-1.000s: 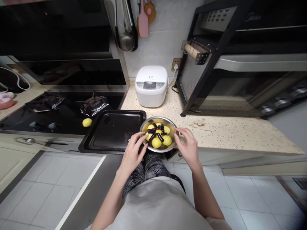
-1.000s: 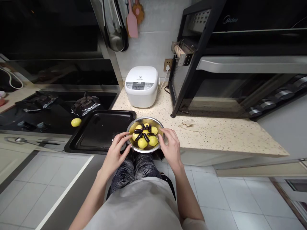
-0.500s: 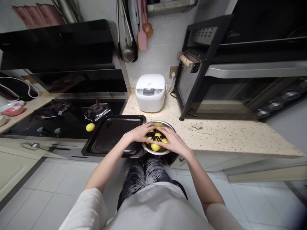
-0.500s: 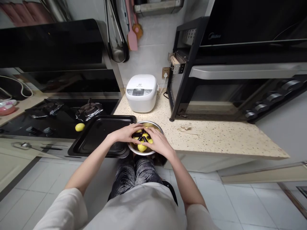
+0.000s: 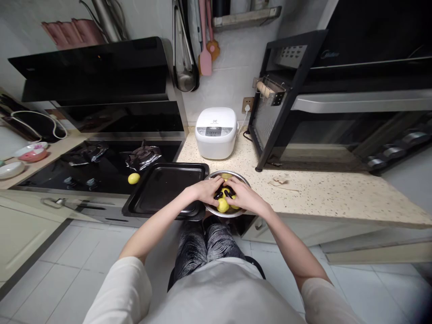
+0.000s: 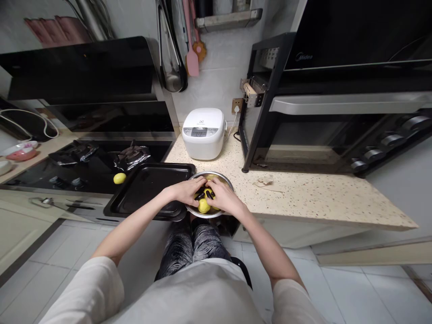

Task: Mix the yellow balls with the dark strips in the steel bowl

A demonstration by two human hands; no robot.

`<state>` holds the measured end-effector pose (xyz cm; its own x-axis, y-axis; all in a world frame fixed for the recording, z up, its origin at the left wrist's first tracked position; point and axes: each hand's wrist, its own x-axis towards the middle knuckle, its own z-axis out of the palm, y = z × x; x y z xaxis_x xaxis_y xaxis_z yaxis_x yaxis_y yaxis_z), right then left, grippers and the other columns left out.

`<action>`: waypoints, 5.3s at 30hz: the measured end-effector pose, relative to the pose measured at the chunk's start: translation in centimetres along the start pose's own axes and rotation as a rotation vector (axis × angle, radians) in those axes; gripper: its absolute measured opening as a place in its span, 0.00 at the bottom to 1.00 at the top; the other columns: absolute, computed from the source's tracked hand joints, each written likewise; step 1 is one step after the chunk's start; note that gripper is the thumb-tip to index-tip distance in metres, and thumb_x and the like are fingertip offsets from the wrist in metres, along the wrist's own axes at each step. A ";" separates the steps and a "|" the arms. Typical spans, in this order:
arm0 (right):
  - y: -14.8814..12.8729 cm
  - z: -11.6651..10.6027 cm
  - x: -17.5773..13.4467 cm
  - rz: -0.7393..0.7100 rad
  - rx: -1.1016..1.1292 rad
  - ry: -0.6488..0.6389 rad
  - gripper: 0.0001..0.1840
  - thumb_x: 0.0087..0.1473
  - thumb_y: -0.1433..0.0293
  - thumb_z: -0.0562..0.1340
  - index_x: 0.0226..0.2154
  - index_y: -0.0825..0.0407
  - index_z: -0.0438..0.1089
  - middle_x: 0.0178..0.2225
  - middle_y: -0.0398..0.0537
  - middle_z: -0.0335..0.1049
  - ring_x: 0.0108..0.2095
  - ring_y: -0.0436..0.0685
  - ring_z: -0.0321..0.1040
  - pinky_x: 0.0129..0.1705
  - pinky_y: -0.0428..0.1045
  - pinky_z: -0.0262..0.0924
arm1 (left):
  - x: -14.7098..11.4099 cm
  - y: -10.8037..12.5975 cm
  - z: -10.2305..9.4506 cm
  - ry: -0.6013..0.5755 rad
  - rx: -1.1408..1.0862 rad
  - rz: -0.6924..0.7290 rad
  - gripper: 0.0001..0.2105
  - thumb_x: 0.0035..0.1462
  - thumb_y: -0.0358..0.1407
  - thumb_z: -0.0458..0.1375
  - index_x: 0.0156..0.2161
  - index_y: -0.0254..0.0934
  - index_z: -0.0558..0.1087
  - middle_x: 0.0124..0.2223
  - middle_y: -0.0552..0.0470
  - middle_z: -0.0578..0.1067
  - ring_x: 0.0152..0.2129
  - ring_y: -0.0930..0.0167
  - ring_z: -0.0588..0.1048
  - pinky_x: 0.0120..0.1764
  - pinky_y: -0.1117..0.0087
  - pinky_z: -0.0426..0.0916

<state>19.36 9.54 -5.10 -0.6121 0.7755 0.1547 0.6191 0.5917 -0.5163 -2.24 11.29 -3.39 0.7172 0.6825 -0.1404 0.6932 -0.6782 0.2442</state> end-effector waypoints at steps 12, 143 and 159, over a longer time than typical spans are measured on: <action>0.9 0.1 0.0 -0.038 0.101 0.062 0.20 0.48 0.76 0.67 0.47 0.53 0.76 0.48 0.55 0.77 0.46 0.62 0.75 0.51 0.56 0.68 | 0.0 0.5 0.3 0.116 -0.065 -0.092 0.20 0.56 0.32 0.60 0.55 0.37 0.67 0.59 0.40 0.66 0.51 0.58 0.77 0.53 0.59 0.74; -5.8 4.4 10.3 -0.059 -0.376 0.534 0.30 0.65 0.75 0.54 0.67 0.53 0.66 0.25 0.46 0.76 0.23 0.49 0.67 0.30 0.43 0.57 | -5.0 -2.8 6.1 1.033 -0.113 -0.763 0.08 0.56 0.34 0.63 0.41 0.42 0.81 0.50 0.45 0.81 0.58 0.53 0.72 0.62 0.47 0.62; 4.4 2.3 -2.4 0.536 0.807 0.852 0.17 0.40 0.60 0.63 0.29 0.56 0.75 0.19 0.41 0.67 0.21 0.51 0.60 0.25 0.46 0.55 | -8.2 -1.2 7.3 0.711 -0.020 -0.453 0.19 0.61 0.32 0.62 0.57 0.45 0.75 0.58 0.45 0.79 0.63 0.55 0.69 0.68 0.42 0.52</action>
<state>22.44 9.79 -9.66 0.3089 0.9455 0.1030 0.0354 0.0968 -0.9947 -8.39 4.54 -9.53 0.1497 0.9012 0.4068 0.8968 -0.2970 0.3278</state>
